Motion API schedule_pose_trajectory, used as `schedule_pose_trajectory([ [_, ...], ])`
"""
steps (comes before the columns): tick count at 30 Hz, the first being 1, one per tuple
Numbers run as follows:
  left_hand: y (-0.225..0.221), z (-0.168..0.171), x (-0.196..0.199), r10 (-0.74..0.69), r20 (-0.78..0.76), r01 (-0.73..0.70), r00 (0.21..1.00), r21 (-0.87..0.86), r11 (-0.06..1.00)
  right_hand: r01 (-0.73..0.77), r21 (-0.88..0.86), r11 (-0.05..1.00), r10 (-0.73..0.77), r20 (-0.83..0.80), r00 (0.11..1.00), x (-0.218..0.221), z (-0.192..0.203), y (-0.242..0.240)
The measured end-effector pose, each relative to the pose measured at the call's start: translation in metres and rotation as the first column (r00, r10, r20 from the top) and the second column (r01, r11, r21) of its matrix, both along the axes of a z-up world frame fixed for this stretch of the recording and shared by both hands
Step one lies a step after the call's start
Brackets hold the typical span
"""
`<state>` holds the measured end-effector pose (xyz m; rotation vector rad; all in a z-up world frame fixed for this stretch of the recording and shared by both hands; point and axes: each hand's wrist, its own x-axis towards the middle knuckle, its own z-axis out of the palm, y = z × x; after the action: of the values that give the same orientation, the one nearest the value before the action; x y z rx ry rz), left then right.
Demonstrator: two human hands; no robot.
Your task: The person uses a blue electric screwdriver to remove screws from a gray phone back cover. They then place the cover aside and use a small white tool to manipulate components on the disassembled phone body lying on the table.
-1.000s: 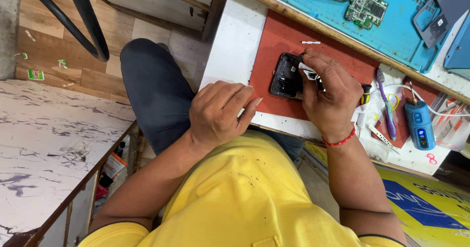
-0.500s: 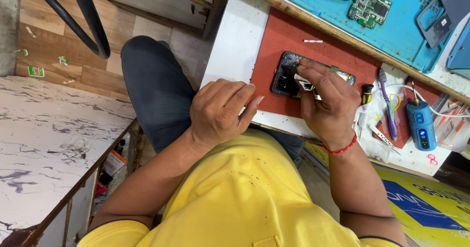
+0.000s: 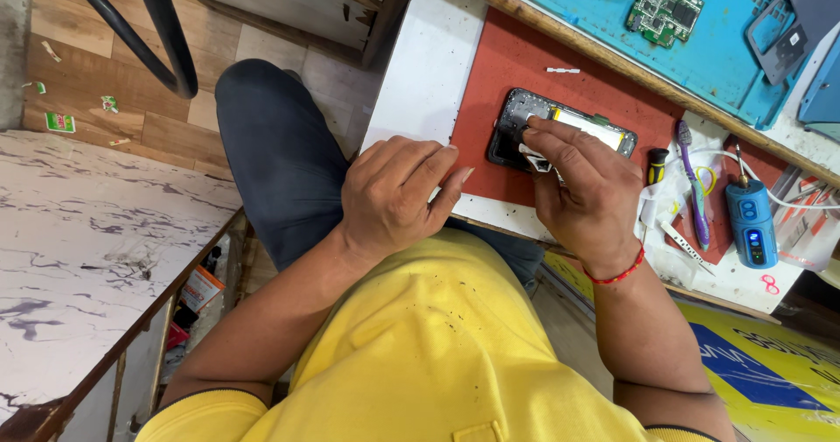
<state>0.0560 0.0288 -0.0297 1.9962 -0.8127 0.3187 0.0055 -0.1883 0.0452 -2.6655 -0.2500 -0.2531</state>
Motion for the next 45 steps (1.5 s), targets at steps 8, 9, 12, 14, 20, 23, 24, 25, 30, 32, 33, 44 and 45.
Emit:
schedule_pose_trajectory([
  [8, 0.0, -0.001, 0.0, 0.0, -0.009, 0.0, 1.0, 0.002, 1.0, -0.014, -0.042, 0.999, 0.014, -0.005, 1.0, -0.003, 0.004, 0.004],
  [9, 0.0, -0.001, 0.0, 0.0, -0.007, 0.0, 1.0, 0.001, 1.0, -0.016, -0.051, 0.999, 0.016, -0.008, 1.0, -0.004, 0.005, 0.004],
  [12, 0.0, 0.0, 0.0, -0.001, -0.002, 0.001, 1.0, -0.003, 1.0, -0.019, -0.077, 0.997, 0.018, -0.009, 1.0, -0.005, 0.006, 0.005],
  [14, 0.001, 0.0, 0.0, -0.002, 0.0, 0.002, 1.0, -0.002, 1.0, -0.022, -0.088, 0.996, 0.021, -0.008, 1.0, -0.005, 0.007, 0.006],
  [20, 0.001, -0.001, 0.0, -0.012, 0.018, 0.012, 1.0, 0.002, 1.0, -0.039, -0.096, 0.995, 0.038, -0.017, 0.999, -0.006, 0.01, 0.008],
  [23, 0.001, -0.002, -0.001, -0.016, 0.016, 0.016, 1.0, 0.001, 1.0, -0.045, -0.095, 0.994, 0.042, -0.031, 0.999, -0.007, 0.011, 0.01],
  [24, 0.001, -0.002, -0.001, -0.014, 0.016, 0.014, 1.0, 0.0, 1.0, -0.047, -0.096, 0.994, 0.044, -0.035, 0.998, -0.008, 0.012, 0.01],
  [25, 0.001, -0.002, -0.001, -0.012, 0.016, 0.012, 1.0, -0.001, 1.0, -0.049, -0.098, 0.994, 0.046, -0.038, 0.998, -0.008, 0.012, 0.011],
  [30, 0.002, -0.001, -0.001, -0.007, 0.02, 0.007, 1.0, 0.007, 1.0, -0.051, -0.1, 0.994, 0.047, -0.043, 0.998, -0.01, 0.014, 0.013],
  [32, 0.003, 0.0, -0.001, -0.009, 0.017, 0.009, 1.0, 0.004, 1.0, -0.051, -0.096, 0.994, 0.046, -0.049, 0.998, -0.011, 0.014, 0.014],
  [33, 0.003, 0.0, -0.001, -0.009, 0.016, 0.009, 1.0, 0.005, 1.0, -0.052, -0.093, 0.994, 0.047, -0.052, 0.998, -0.012, 0.014, 0.014],
  [44, 0.001, 0.001, 0.0, -0.003, 0.023, 0.002, 1.0, 0.012, 1.0, -0.005, -0.063, 0.998, 0.002, -0.038, 0.999, -0.025, 0.013, 0.006],
  [45, 0.001, 0.002, 0.0, -0.001, 0.021, 0.0, 1.0, 0.006, 1.0, 0.004, -0.06, 0.998, -0.006, -0.034, 0.999, -0.027, 0.013, 0.006],
])
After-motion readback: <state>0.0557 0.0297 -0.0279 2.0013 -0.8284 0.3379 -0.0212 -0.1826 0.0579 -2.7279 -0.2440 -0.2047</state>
